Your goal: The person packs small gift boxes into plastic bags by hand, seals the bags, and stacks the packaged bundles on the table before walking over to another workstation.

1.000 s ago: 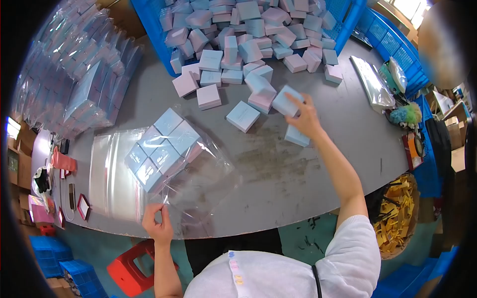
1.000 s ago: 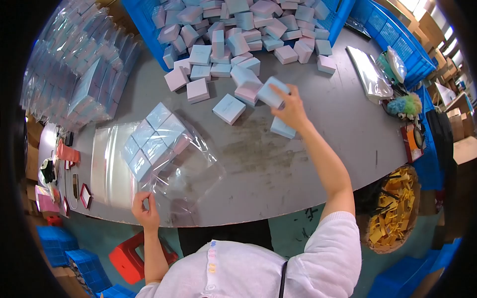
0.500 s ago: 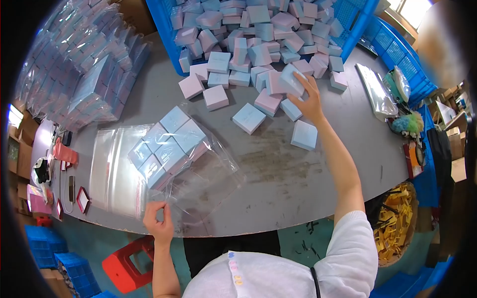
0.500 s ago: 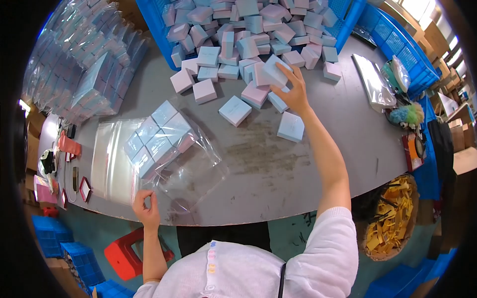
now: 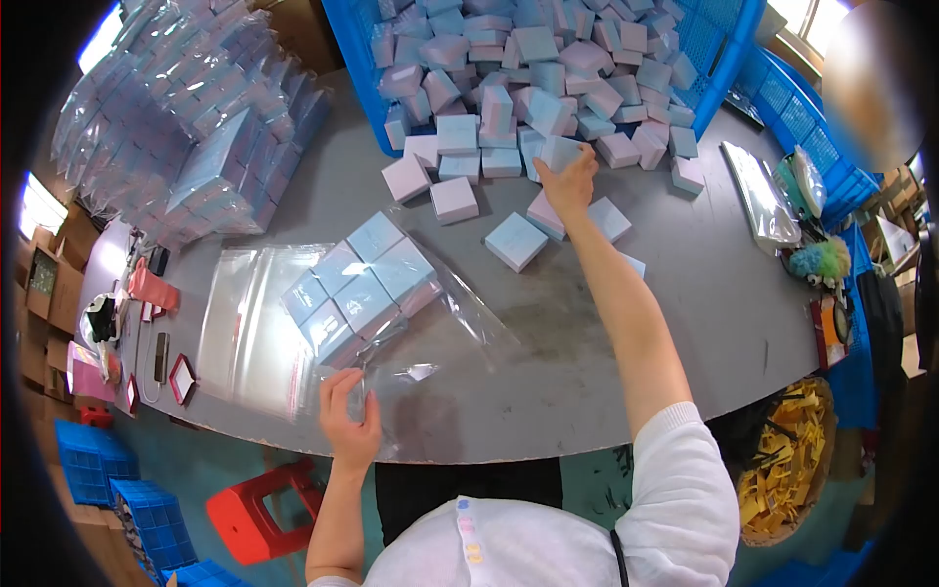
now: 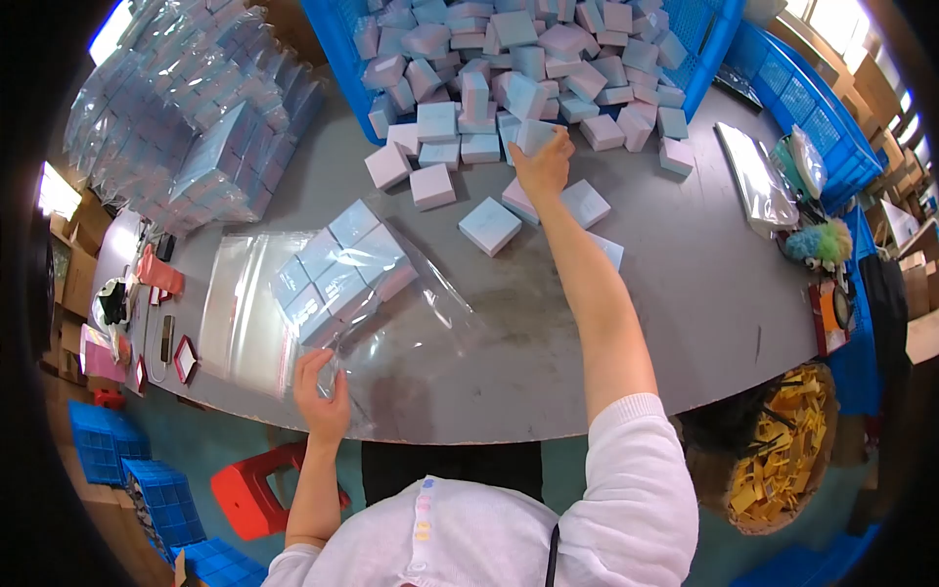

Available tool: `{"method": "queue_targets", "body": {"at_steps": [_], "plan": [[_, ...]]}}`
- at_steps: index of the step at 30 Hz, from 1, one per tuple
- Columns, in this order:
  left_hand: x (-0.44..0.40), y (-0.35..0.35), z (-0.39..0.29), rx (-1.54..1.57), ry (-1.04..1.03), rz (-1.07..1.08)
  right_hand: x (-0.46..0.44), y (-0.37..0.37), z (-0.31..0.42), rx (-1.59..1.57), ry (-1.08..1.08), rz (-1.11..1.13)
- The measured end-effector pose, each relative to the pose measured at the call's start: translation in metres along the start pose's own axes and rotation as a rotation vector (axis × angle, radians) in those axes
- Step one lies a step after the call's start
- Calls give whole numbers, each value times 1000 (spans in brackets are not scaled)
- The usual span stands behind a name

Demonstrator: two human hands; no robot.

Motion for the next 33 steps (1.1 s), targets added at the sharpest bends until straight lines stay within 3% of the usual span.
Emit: {"method": "queue_targets", "body": {"at_steps": [2,6,9,11,13,15,17,19,20,22,23,25,29,30,32,33], "plan": [[0,1,2,-5,-17,-18,-3,-5,-7,8,-274,38],[5,4,5,-1,11,-16,-7,-7,-8,55,-265,-12],[0,8,-11,-49,-46,-32,-6,20,-16,-153,-198,-48],[-11,-2,-22,-216,-106,46,1,43,10,-234,134,-149],[-17,-14,-18,-246,-172,84,45,47,55,-795,-79,318],[-24,-18,-12,-60,-215,29,119,60,102,-780,10,678],[-28,-14,-11,42,-169,-46,203,67,154,-761,212,1029],[-29,-10,-13,153,-138,-115,269,69,199,-583,541,1117],[-29,-7,-20,163,-174,-136,286,59,206,-582,538,1120],[-23,-3,-24,178,-211,-153,302,34,195,-109,564,815],[-20,-4,-28,158,-258,-140,305,19,192,-105,563,813],[-16,-8,-29,139,-308,-133,267,10,180,30,405,454],[-8,-22,-22,117,-294,-84,263,38,207,154,435,373],[-9,-22,-19,135,-269,-88,273,42,205,159,439,366],[-9,-20,-19,144,-284,-82,287,55,183,-340,273,348],[-7,-22,-19,152,-292,-65,283,52,176,-330,273,348]]}}
Point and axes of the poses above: each hand's wrist, its own x-axis away from the middle knuckle, its own y-axis out of the back of the hand, z = x × y, the point moved 9 cm from there along -x, towards the middle knuckle, and after that the axes turned 6 degrees about z, right-handed, at the moved point
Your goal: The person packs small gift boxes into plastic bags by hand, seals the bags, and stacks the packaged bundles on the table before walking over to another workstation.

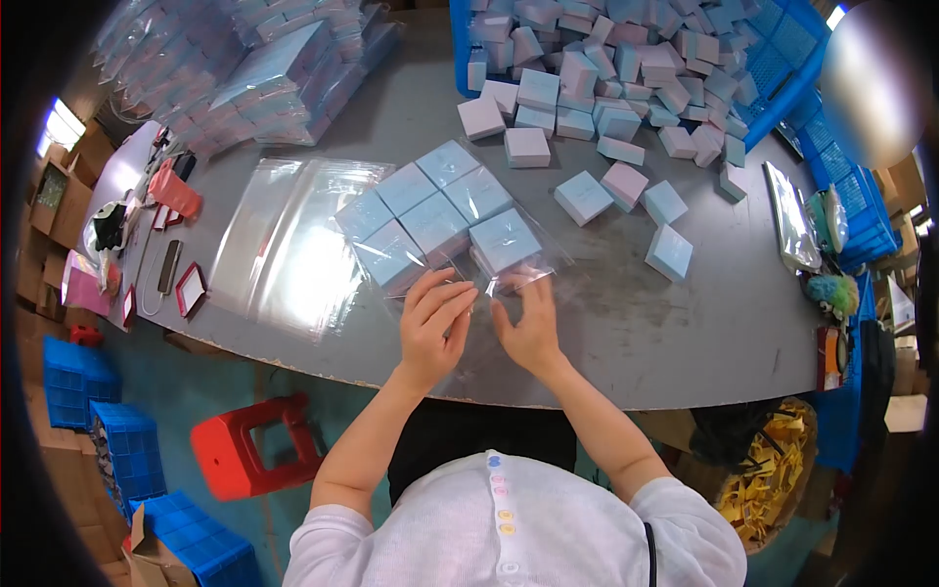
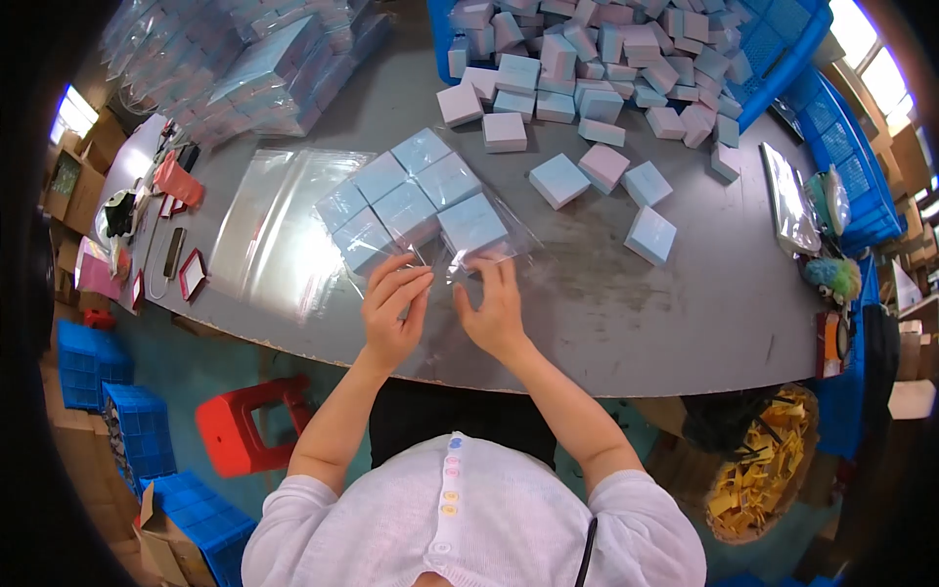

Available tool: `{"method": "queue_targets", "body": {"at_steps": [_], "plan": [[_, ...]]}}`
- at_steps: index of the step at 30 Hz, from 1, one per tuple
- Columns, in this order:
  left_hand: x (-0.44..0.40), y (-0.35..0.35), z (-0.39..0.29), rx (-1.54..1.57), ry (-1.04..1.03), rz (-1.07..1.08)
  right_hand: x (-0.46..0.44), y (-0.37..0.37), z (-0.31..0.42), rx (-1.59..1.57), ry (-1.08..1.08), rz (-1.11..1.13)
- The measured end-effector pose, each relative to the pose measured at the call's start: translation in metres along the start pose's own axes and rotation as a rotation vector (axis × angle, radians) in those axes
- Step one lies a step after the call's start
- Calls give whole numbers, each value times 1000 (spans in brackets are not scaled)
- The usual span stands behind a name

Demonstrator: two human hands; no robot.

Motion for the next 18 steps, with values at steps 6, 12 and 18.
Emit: {"method": "queue_targets", "body": {"at_steps": [6,12,18], "plan": [[-3,2,6,42,36,-7,-72,54,-66,108,108,-77],[-7,-1,-2,17,16,-3,-104,18,-126,832,280,190],[-8,4,3,34,67,-3,-158,89,-192,441,174,320]]}}
Point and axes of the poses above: each hand's wrist, its own x-axis away from the middle knuckle, its own y-axis out of the back of the hand, z = x × y, the point moved 9 cm from there along -x, towards the middle knuckle, and after that the axes turned 6 degrees about z, right-handed, at the moved point
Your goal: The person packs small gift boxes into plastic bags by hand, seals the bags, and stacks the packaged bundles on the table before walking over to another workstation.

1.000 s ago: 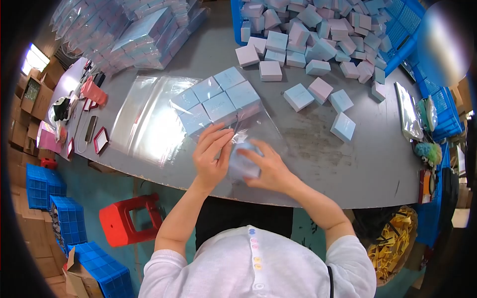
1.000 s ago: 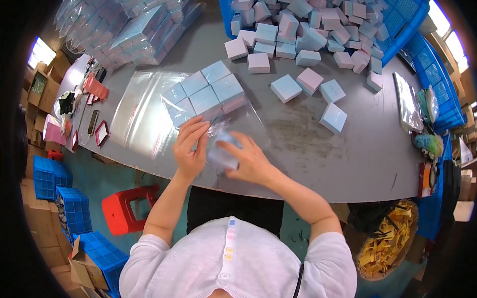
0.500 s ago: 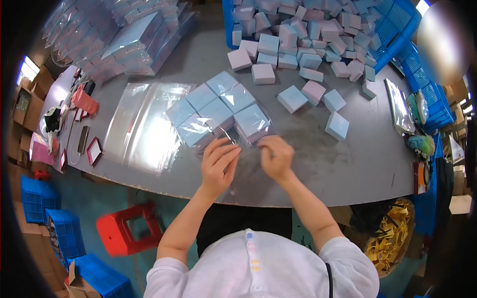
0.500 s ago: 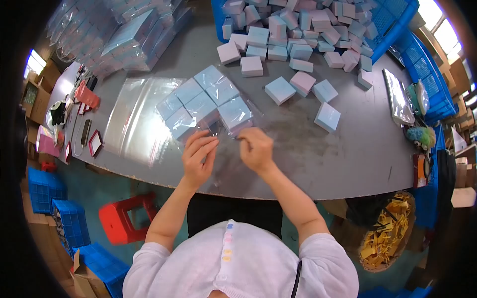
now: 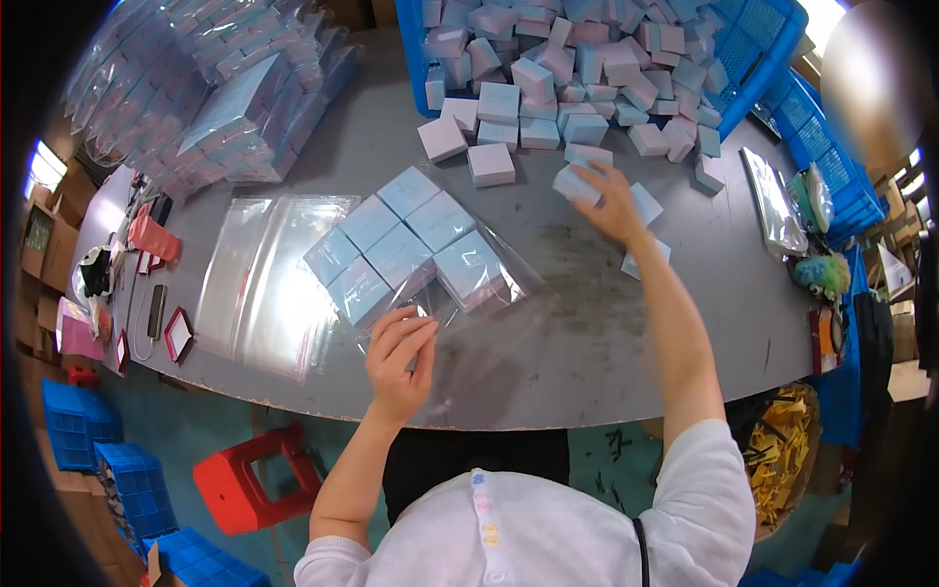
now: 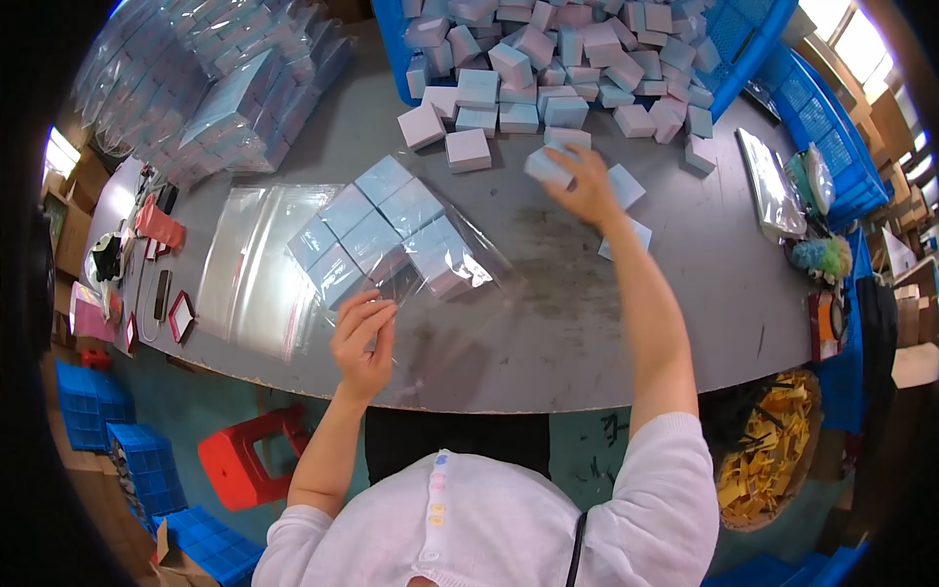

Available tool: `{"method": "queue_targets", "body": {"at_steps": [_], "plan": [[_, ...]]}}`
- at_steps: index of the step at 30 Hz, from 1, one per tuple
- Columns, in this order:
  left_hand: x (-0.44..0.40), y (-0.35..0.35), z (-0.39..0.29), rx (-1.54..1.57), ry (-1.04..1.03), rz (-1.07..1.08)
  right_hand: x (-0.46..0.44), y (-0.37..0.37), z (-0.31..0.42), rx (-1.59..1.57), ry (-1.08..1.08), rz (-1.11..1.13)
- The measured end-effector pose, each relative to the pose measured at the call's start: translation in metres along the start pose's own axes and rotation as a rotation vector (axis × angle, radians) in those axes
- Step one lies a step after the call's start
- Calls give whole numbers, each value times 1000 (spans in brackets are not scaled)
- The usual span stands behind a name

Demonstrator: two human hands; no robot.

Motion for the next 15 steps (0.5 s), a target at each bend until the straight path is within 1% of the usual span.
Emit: {"method": "queue_targets", "body": {"at_steps": [1,3,4,6,7,9,11,13,14,15], "plan": [[-1,0,-1,-1,2,7,1,4,-8,-5,-6,1],[-5,0,-4,5,-6,13,5,4,-23,104,-71,32],[-6,0,-4,5,-6,14,5,6,-19,104,-72,31],[-6,-1,-5,13,-5,22,11,4,-20,17,-197,86],[-4,0,-6,13,-4,14,14,6,-11,20,-190,87],[-3,2,-3,9,5,35,27,19,15,-84,-161,-116],[0,3,6,-7,36,49,49,29,49,-698,-250,-143],[7,1,12,-14,86,90,91,11,123,-1192,-277,133],[4,-2,9,4,53,98,103,4,164,-1117,-118,266],[6,-2,5,20,17,104,117,-8,237,-659,116,358]]}}
Point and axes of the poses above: each hand's wrist, its own x-axis away from the middle knuckle, its own y-axis out of the back of the hand, z = x × y, the point moved 9 cm from there along -x, towards the middle knuckle, and after that the axes turned 6 degrees about z, right-handed, at the moved point
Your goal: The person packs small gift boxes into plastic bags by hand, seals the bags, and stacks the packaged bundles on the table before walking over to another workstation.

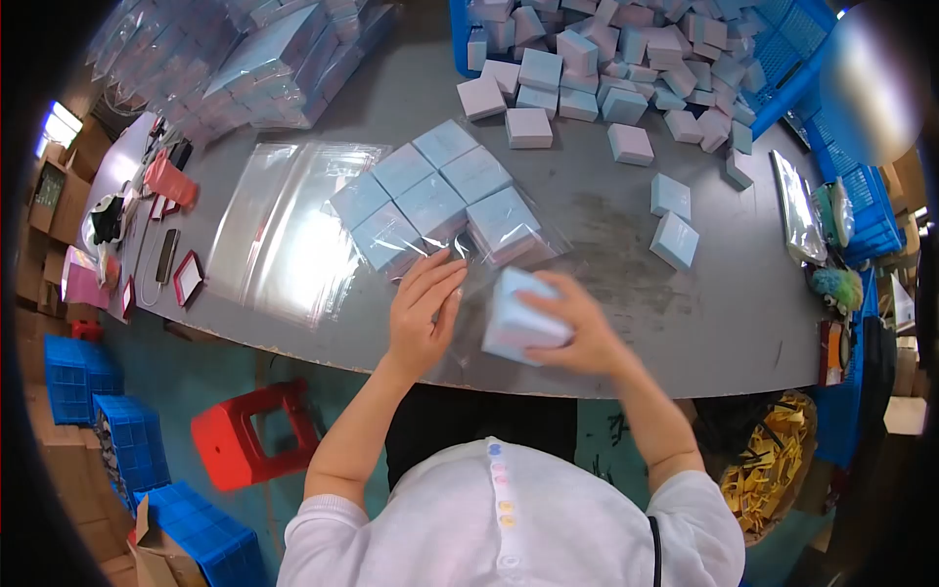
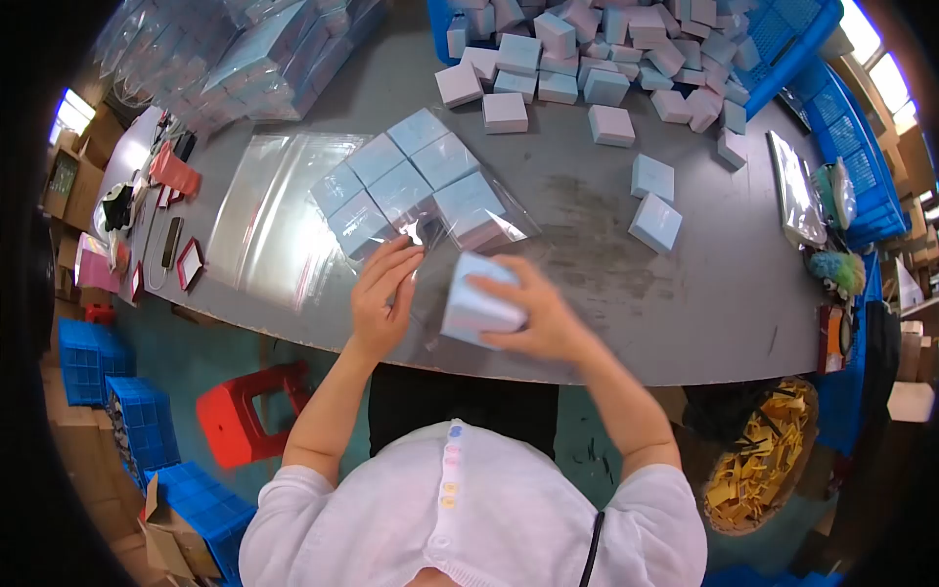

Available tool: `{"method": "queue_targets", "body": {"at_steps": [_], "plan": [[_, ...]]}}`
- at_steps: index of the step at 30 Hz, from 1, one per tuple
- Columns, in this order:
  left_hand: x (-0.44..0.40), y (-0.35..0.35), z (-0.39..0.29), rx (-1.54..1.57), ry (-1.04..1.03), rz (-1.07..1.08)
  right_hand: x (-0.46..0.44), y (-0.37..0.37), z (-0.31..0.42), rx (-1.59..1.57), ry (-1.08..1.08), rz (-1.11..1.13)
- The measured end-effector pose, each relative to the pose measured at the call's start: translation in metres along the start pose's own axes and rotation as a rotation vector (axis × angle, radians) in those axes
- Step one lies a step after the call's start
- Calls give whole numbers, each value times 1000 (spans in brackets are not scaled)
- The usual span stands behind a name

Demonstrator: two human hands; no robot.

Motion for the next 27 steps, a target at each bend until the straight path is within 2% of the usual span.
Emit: {"method": "queue_targets", "body": {"at_steps": [3,4,5,7,9,11,13,14,15,16,18,19,21,22,24,27], "plan": [[-2,-2,-6,-17,-23,7,-18,-50,-3,-3,-120,-219],[-3,-3,-8,-17,-27,6,-27,-60,-1,141,-73,-291],[-3,-3,-9,-3,-31,10,-40,-70,-11,142,-71,-296],[0,-4,-11,15,-38,20,-62,-64,-11,612,-90,-444],[0,-12,-7,-5,-28,56,-64,-48,-5,657,-110,-478],[0,-14,-3,-8,-35,55,-57,-27,2,652,-156,-281],[-1,-14,3,-6,-28,58,-24,30,-50,374,-149,-304],[-1,-14,5,1,-17,53,-17,92,-38,596,-91,-657],[0,-14,5,6,2,53,-7,134,-71,894,-269,-823],[-1,-15,3,12,6,56,4,169,-110,1240,-583,-910],[-6,-15,2,42,19,64,34,216,-218,831,-1275,-458],[-7,-13,3,30,11,55,29,221,-217,829,-1260,-469],[-6,-12,6,31,12,51,-20,226,-179,953,-706,-521],[-7,-11,6,32,29,51,-47,216,-155,720,-363,-623],[-9,-13,4,26,48,63,-106,186,-140,327,-210,-602],[-8,-16,-3,5,45,75,-187,140,-174,459,-186,-601]]}}
Point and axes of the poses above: each hand's wrist, its own x-axis away from the middle knuckle, its own y-axis out of the back of the hand, z = x × y, the point moved 9 cm from there along -x, towards the middle knuckle, and after that the axes turned 6 degrees about z, right-handed, at the moved point
